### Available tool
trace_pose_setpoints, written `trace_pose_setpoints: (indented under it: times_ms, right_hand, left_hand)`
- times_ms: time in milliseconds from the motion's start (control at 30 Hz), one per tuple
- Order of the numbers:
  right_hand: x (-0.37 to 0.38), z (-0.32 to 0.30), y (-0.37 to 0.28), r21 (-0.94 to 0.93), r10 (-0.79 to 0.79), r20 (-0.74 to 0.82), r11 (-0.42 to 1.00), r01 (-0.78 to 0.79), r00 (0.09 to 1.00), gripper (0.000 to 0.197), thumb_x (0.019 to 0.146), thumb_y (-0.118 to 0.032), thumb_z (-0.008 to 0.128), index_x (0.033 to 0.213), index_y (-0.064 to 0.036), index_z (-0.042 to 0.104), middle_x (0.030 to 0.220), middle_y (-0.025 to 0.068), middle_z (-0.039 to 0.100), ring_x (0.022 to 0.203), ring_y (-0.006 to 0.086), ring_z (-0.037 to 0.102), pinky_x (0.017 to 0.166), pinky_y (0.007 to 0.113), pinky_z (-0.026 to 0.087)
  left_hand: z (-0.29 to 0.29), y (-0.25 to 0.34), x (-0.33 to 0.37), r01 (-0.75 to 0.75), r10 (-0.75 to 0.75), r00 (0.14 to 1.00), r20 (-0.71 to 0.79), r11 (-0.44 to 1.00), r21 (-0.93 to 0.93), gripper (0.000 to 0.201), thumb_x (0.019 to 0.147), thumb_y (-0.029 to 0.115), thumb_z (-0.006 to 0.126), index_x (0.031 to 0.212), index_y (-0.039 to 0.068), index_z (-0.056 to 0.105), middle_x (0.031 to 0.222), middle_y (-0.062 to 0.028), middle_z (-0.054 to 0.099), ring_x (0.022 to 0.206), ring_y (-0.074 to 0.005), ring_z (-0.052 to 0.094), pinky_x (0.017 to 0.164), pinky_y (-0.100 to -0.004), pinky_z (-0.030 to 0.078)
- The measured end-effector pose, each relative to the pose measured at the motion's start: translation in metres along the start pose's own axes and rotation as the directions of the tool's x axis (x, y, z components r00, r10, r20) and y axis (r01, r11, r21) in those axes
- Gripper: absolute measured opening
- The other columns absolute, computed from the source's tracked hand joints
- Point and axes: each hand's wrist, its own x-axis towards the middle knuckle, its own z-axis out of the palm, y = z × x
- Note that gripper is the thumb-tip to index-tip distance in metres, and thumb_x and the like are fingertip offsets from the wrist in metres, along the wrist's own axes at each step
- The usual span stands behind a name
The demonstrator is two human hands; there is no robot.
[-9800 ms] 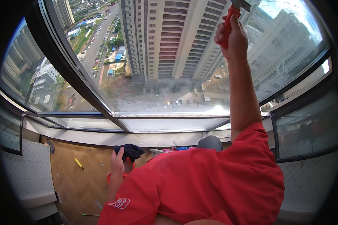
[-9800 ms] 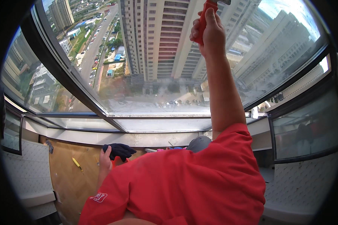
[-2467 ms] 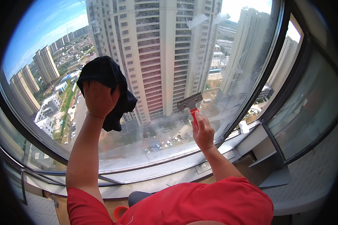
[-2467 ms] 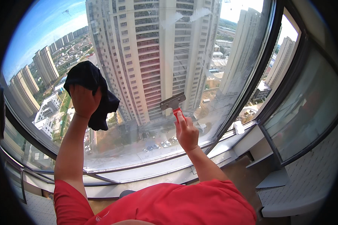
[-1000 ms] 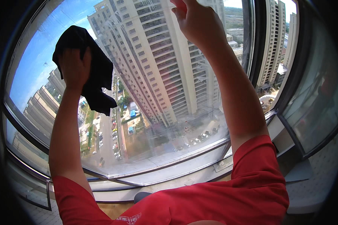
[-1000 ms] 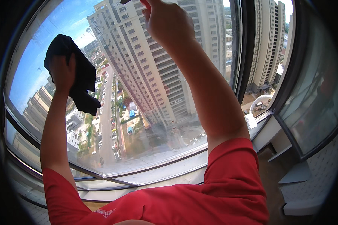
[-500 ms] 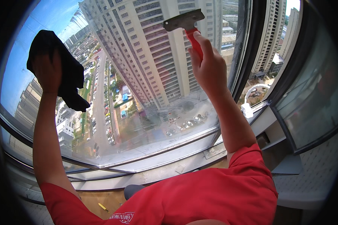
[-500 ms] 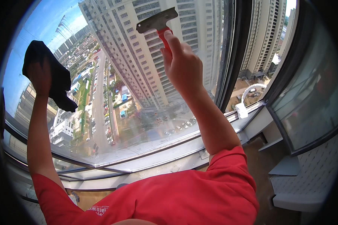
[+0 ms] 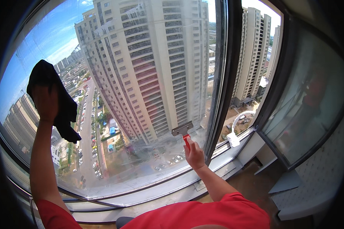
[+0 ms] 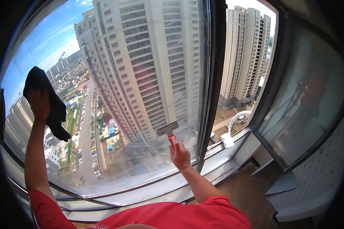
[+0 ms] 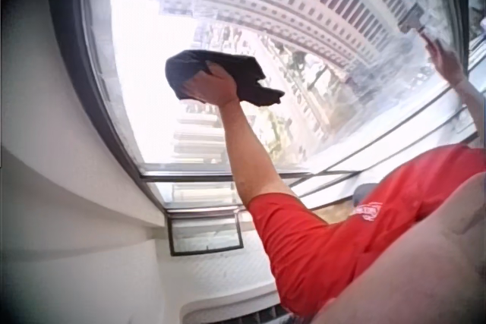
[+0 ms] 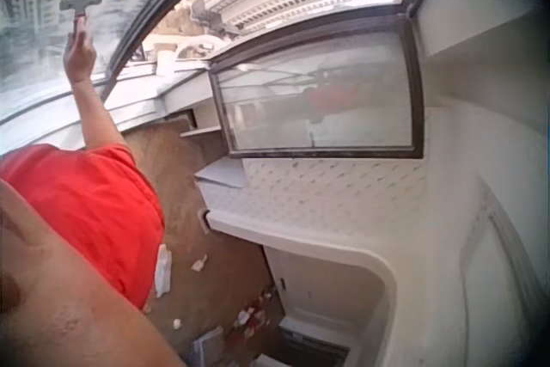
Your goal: The person cleans a window in a high-rise building using a cloth and a handheld scraper. They first wipe the window frame and glass with a white cloth, then use a red-handled scraper to clean the glass surface.
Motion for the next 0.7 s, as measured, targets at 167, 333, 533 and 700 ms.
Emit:
trace_pose_setpoints:
  times_ms: [167, 333, 533, 700]
  right_hand:
    - [0.166, -0.067, -0.041, 0.064, -0.154, -0.248, 0.982, 0.175, 0.956, 0.033, 0.089, -0.016, 0.060, 0.118, -0.0076, 0.046, 0.092, 0.0212, 0.064, 0.079, 0.0387, 0.065, 0.064, 0.043, 0.053]
    - [0.288, -0.161, -0.103, -0.011, -0.183, -0.231, 0.983, 0.186, 0.956, 0.031, 0.090, -0.018, 0.058, 0.115, -0.0067, 0.044, 0.087, 0.0228, 0.065, 0.077, 0.0405, 0.064, 0.065, 0.045, 0.053]
    - [0.123, -0.063, 0.002, -0.040, -0.168, -0.187, 0.986, 0.164, 0.968, 0.036, 0.088, -0.013, 0.059, 0.120, -0.0075, 0.044, 0.097, 0.0202, 0.063, 0.083, 0.0392, 0.063, 0.068, 0.044, 0.053]
    - [0.118, -0.071, 0.031, 0.028, -0.146, -0.222, 0.987, 0.156, 0.964, 0.038, 0.088, -0.014, 0.061, 0.121, -0.0066, 0.044, 0.102, 0.0234, 0.062, 0.090, 0.0421, 0.062, 0.074, 0.044, 0.053]
  left_hand:
    - [0.004, -0.014, -0.013, -0.005, -0.003, 0.995, 0.104, 0.997, 0.081, 0.026, 0.086, 0.020, 0.060, 0.101, -0.002, 0.058, 0.101, -0.0224, 0.055, 0.098, -0.0406, 0.052, 0.091, -0.0479, 0.039]
    - [0.011, -0.023, -0.012, -0.079, 0.076, 0.996, 0.044, 0.994, 0.072, 0.029, 0.088, 0.019, 0.059, 0.108, -0.001, 0.058, 0.106, -0.0227, 0.055, 0.101, -0.0405, 0.051, 0.092, -0.0476, 0.039]
    - [0.020, -0.029, -0.019, -0.069, 0.067, 0.997, 0.035, 0.997, 0.045, 0.028, 0.090, 0.017, 0.056, 0.112, 0.000, 0.057, 0.110, -0.0211, 0.055, 0.105, -0.0391, 0.050, 0.092, -0.0467, 0.039]
    - [0.030, -0.049, -0.020, -0.125, 0.117, 0.991, 0.070, 0.985, 0.118, 0.027, 0.092, 0.017, 0.052, 0.113, 0.000, 0.057, 0.113, -0.0196, 0.054, 0.107, -0.0379, 0.049, 0.093, -0.0461, 0.038]
